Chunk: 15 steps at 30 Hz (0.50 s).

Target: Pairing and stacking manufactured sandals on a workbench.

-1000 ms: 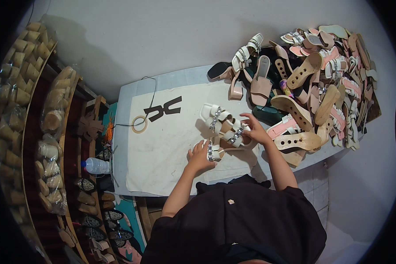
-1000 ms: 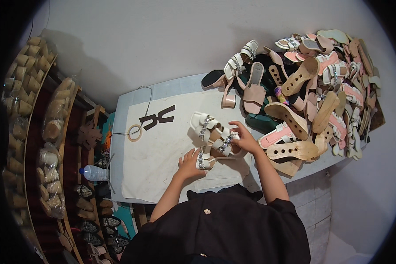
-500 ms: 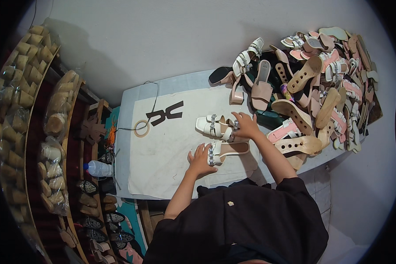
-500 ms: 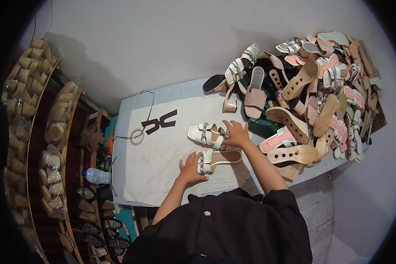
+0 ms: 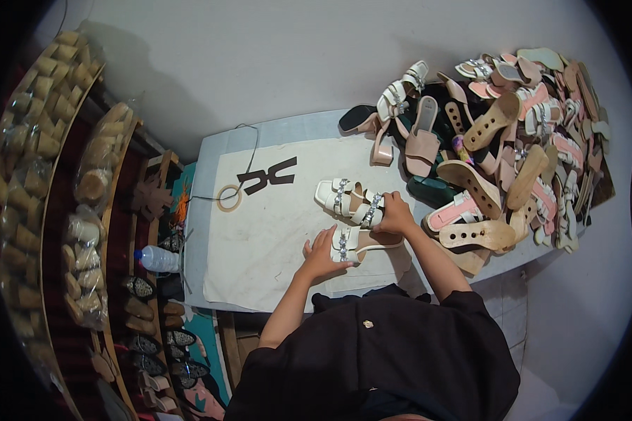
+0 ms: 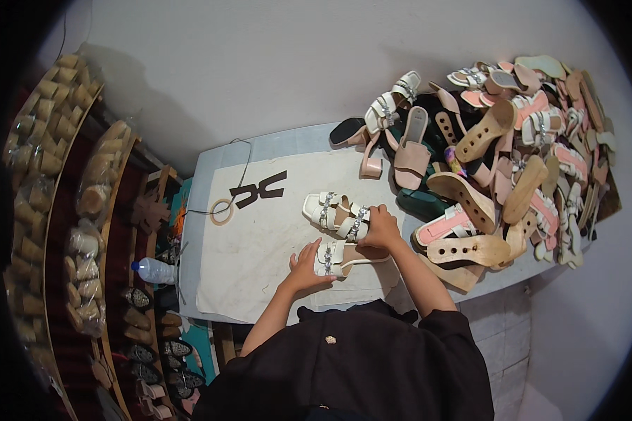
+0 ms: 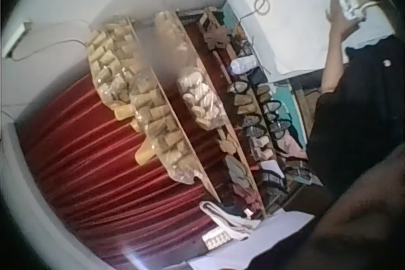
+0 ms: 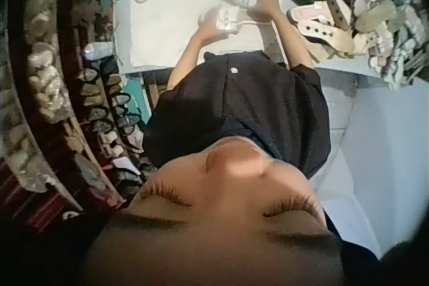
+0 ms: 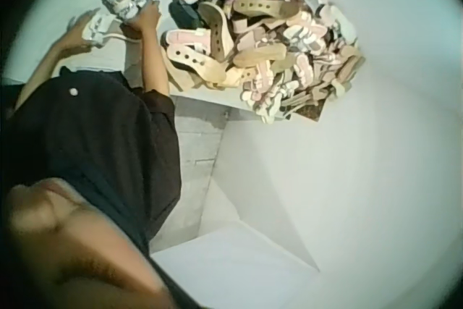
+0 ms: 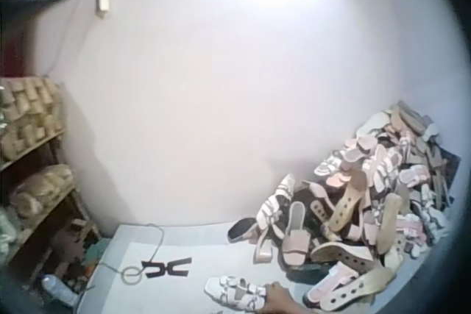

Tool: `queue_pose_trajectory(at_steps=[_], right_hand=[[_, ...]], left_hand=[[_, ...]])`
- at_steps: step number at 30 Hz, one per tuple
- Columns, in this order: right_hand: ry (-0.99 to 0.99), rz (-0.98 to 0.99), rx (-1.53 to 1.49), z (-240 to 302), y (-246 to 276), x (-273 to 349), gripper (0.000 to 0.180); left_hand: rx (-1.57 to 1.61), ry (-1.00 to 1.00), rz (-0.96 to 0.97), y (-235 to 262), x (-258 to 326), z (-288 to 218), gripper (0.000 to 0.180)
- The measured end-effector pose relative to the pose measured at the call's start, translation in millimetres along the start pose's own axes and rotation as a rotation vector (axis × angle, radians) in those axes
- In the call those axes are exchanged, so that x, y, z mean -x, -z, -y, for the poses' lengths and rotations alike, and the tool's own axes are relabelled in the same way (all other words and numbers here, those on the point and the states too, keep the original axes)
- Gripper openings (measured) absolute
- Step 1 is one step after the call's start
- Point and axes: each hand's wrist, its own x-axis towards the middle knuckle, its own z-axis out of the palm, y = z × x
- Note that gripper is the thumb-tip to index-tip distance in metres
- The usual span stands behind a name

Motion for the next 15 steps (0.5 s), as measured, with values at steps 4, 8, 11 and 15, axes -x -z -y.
queue_pose_trajectory(at_steps=[4, 8, 11, 15], right_hand=[[0.111, -0.056, -0.038, 2.3, -4.0, 3.7, 0.091], [0.181, -0.095, -0.226, 14.9, -5.5, 7.8, 0.089], [0.248, -0.079, -0.263, 27.2, -0.9, 4.6, 0.085], [0.295, -0.026, -0.296, 58.9, -1.2, 2.6, 0.088]], left_hand=[[0.146, 0.036, -0.191, -7.3, -1.7, 3.1, 0.091], [0.247, 0.067, -0.438, -5.5, 8.8, 2.5, 0.069], [0.24, 0.148, -0.454, 3.4, 22.1, 0.6, 0.067], [0.245, 0.213, -0.593, 1.5, 38.7, 19.5, 0.067]])
